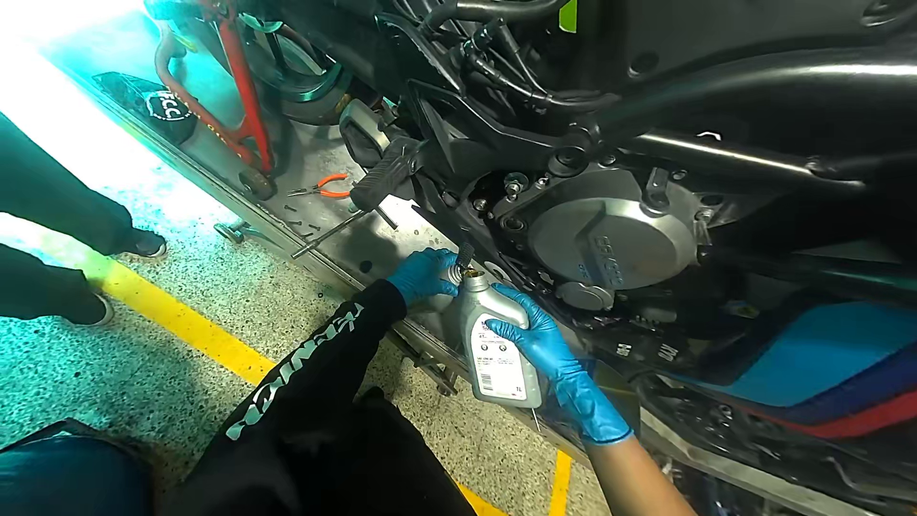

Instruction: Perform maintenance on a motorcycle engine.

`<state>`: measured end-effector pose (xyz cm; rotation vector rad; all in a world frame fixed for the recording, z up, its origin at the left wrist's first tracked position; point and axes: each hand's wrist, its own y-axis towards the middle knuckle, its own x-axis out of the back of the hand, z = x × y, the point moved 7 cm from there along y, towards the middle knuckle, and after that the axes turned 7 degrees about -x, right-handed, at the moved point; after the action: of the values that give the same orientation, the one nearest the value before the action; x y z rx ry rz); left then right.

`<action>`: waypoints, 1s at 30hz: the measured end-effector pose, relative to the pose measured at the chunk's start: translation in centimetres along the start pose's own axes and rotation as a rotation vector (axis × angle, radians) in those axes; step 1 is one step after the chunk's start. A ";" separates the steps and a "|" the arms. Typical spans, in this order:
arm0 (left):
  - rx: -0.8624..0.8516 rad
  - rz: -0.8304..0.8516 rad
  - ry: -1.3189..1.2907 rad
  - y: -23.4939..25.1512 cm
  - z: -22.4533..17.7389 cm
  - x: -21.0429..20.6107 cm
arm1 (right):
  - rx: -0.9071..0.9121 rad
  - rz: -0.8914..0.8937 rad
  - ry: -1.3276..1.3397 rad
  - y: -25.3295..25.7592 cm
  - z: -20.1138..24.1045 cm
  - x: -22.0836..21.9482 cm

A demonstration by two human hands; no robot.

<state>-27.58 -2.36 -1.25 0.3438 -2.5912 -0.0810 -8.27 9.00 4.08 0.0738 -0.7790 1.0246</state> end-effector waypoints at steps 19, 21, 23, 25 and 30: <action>-0.026 0.025 -0.027 0.3 0.6 0.1 | -0.056 0.013 -0.021 -0.2 1.4 0.0; -0.023 0.025 -0.031 0.3 0.6 0.2 | -0.069 0.011 -0.041 -0.3 1.6 0.0; -0.029 0.015 -0.050 0.3 0.6 0.3 | -0.073 0.008 -0.050 -0.3 1.5 0.1; -0.034 0.018 -0.061 0.2 0.5 0.3 | -0.069 0.005 -0.048 -0.5 1.6 0.1; -0.043 0.017 -0.060 0.1 0.4 0.2 | -0.095 -0.003 -0.058 -1.0 2.1 0.1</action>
<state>-28.02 -2.30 -1.47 0.3074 -2.6466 -0.1429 -8.62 7.68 5.96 0.0230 -0.8793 0.9850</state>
